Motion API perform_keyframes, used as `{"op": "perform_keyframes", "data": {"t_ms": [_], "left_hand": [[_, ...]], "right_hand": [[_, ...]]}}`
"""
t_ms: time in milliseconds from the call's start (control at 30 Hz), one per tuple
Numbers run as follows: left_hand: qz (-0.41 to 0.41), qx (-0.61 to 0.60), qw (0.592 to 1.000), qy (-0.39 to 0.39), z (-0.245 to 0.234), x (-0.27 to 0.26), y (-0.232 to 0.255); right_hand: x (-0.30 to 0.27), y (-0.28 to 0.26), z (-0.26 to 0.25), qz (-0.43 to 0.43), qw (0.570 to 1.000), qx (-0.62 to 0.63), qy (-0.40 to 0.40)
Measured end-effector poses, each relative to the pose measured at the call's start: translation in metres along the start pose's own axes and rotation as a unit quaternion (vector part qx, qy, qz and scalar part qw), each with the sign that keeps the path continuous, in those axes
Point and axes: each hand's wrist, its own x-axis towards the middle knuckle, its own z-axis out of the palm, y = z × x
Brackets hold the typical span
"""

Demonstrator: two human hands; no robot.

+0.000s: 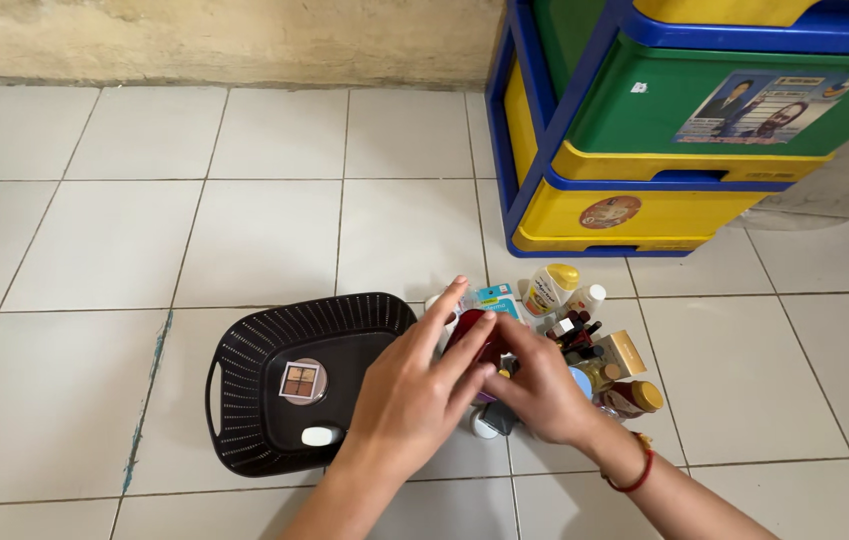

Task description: The person empties a black plastic basket of cosmetics and toiletries onto the tiled floor, arranging the items in a neat pile. They then use a dark cloth to wipe the inside and outside of the basket.

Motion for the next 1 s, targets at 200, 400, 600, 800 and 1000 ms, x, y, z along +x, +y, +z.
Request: {"op": "perform_keyframes", "data": {"t_ms": [200, 400, 600, 800, 1000], "left_hand": [[0.045, 0.059, 0.997, -0.02, 0.011, -0.006, 0.002], [0.029, 0.08, 0.996, -0.011, 0.016, -0.014, -0.013], [0.006, 0.08, 0.997, -0.005, 0.014, -0.015, -0.02], [-0.007, 0.078, 0.997, 0.003, 0.012, -0.012, -0.024], [-0.018, 0.092, 0.996, 0.011, -0.002, -0.009, -0.034]], "right_hand": [[0.005, 0.012, -0.023, 0.082, 0.989, -0.062, 0.105], [0.008, 0.067, -0.093, 0.026, 0.946, -0.111, 0.304], [-0.009, 0.162, -0.136, 0.105, 0.901, -0.167, 0.386], [-0.025, 0.247, -0.12, 0.255, 0.885, -0.218, 0.324], [-0.03, 0.279, -0.109, 0.321, 0.878, -0.242, 0.261]]}}
